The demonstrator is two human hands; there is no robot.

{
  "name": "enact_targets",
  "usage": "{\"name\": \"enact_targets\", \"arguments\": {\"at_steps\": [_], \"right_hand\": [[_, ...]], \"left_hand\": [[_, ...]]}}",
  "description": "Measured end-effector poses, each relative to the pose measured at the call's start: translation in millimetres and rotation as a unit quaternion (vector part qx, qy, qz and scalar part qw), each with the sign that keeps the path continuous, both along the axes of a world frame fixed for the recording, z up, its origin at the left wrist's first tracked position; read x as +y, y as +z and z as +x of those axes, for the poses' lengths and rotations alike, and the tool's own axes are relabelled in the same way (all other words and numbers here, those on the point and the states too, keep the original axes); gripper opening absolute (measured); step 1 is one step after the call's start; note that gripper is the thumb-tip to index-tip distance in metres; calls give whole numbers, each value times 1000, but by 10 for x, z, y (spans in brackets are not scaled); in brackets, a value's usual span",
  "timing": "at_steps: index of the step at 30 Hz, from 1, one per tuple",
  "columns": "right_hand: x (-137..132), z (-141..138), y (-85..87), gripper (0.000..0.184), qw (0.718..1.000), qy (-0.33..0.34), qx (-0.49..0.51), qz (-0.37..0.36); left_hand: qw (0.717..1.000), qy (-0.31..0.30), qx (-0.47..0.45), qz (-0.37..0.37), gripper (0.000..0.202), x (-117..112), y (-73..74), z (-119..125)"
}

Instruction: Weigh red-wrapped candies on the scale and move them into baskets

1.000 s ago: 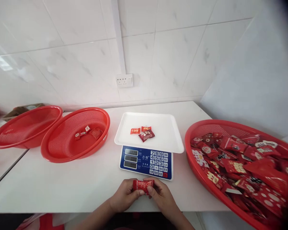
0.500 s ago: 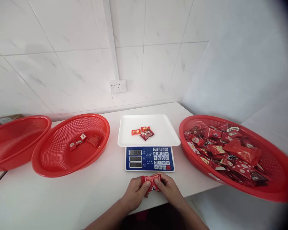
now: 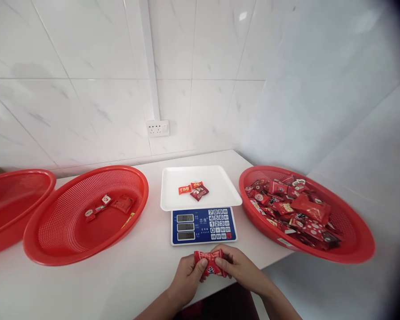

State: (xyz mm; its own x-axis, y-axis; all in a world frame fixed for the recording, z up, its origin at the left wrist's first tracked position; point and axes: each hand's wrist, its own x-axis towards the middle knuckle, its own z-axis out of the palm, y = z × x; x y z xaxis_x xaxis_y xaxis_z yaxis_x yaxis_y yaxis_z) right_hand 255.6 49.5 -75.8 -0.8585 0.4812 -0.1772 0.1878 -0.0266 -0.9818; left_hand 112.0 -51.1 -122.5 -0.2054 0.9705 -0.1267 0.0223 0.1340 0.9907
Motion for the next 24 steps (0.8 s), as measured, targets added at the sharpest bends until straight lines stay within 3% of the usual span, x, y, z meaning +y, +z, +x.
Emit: {"name": "enact_targets", "arguments": {"at_steps": [10,12,17,21,24], "right_hand": [[31,-104,95,31,995,-28,-9,100],[136,-123,164,32,991,-73,0,111],[560,-211,373,40,953,-278,82,87],[824,-361,496,46,930,-330,111,114],[955,-482,495,52,923,-338,97,155]], "left_hand": [[999,20,-34,8,56,-5,27,-44],[999,15,-51,9,56,-4,39,-48],[1000,-26,-17,-2,49,-5,41,-36],[999,-37,15,-7,48,-8,7,-20],[999,-37,32,-8,47,-10,-19,-20]]}}
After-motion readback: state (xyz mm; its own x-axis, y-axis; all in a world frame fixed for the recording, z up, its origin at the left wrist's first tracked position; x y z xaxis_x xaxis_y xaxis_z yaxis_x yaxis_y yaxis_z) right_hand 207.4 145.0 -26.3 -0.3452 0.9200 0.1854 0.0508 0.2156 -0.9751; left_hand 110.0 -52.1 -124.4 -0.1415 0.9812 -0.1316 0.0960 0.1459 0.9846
